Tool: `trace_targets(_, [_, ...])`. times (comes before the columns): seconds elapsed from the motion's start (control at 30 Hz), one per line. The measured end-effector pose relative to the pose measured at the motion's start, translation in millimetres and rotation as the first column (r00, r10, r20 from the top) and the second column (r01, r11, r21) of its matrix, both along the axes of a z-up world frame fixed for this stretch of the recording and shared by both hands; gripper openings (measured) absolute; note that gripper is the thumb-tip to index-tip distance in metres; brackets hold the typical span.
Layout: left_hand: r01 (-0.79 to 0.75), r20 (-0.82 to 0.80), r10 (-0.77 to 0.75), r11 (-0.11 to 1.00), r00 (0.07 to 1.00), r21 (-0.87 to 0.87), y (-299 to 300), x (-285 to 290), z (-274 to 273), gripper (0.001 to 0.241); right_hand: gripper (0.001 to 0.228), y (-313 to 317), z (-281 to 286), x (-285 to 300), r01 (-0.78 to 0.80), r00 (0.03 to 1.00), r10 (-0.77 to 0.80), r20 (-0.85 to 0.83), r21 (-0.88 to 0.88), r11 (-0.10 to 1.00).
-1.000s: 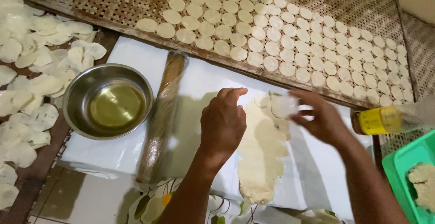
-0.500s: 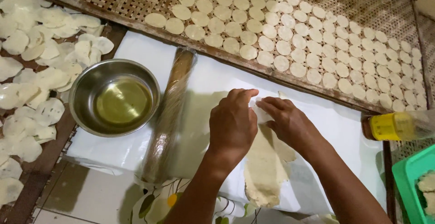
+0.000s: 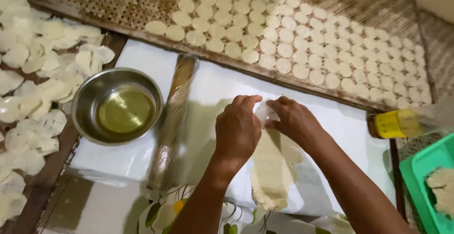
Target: Roll out dough and use a small circular mold to cut out snack pieces, then place them on a drying rack.
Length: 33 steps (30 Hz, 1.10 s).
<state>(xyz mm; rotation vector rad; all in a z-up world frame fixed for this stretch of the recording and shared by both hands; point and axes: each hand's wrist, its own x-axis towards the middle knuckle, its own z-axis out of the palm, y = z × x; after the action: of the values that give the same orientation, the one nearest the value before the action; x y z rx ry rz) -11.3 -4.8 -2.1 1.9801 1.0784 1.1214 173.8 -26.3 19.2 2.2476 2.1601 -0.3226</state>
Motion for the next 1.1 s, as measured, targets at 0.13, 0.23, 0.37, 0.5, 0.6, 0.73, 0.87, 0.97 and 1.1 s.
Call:
trace_targets(0.13, [0.009, -0.003, -0.009, 1.000, 1.000, -0.011, 1, -4, 10, 0.037, 0.085, 2, 6, 16, 0.030, 0.983, -0.029, -0.183, 0.000, 1.000])
trace_targets(0.23, [-0.001, -0.014, 0.001, 1.000, 1.000, -0.002, -3, -8, 11, 0.038, 0.065, -5, 5, 24, -0.316, 0.925, 0.346, -0.160, 0.186, 0.930])
trace_targets(0.37, [-0.016, -0.027, 0.016, 1.000, 1.000, -0.014, 3, -3, 13, 0.039, 0.055, -1, -6, 26, -0.342, 0.933, 0.351, -0.083, 0.110, 0.933])
trace_targets(0.5, [-0.006, -0.036, 0.004, 0.998, 0.999, -0.063, -1, 0, 11, 0.037, 0.055, -4, -10, 23, -0.301, 0.952, 0.306, -0.025, 0.120, 0.946])
trace_targets(0.6, [-0.008, -0.061, 0.005, 0.999, 0.998, -0.050, 0, -2, 13, 0.037, 0.057, 0, 3, 12, -0.198, 0.979, 0.201, -0.039, 0.074, 0.977])
trace_targets(0.73, [-0.021, -0.062, 0.019, 0.999, 0.998, -0.025, -2, 0, 7, 0.037, 0.054, 1, 0, 14, -0.142, 0.989, 0.144, -0.034, 0.065, 0.988])
trace_targets(0.87, [-0.014, -0.030, 0.014, 1.000, 0.999, 0.016, -6, 4, 4, 0.039, 0.064, 5, -9, 20, -0.124, 0.990, 0.119, 0.070, 0.076, 0.989])
trace_targets(0.97, [0.007, -0.012, -0.007, 1.000, 1.000, 0.030, -9, 5, 2, 0.042, 0.062, 6, -12, 23, -0.095, 0.995, 0.095, 0.003, 0.074, 0.993])
trace_targets(1.1, [0.007, -0.007, -0.007, 0.998, 1.000, 0.068, -7, 5, 1, 0.042, 0.050, 9, -1, 55, 0.103, 0.891, -0.104, -0.442, -0.026, 0.994])
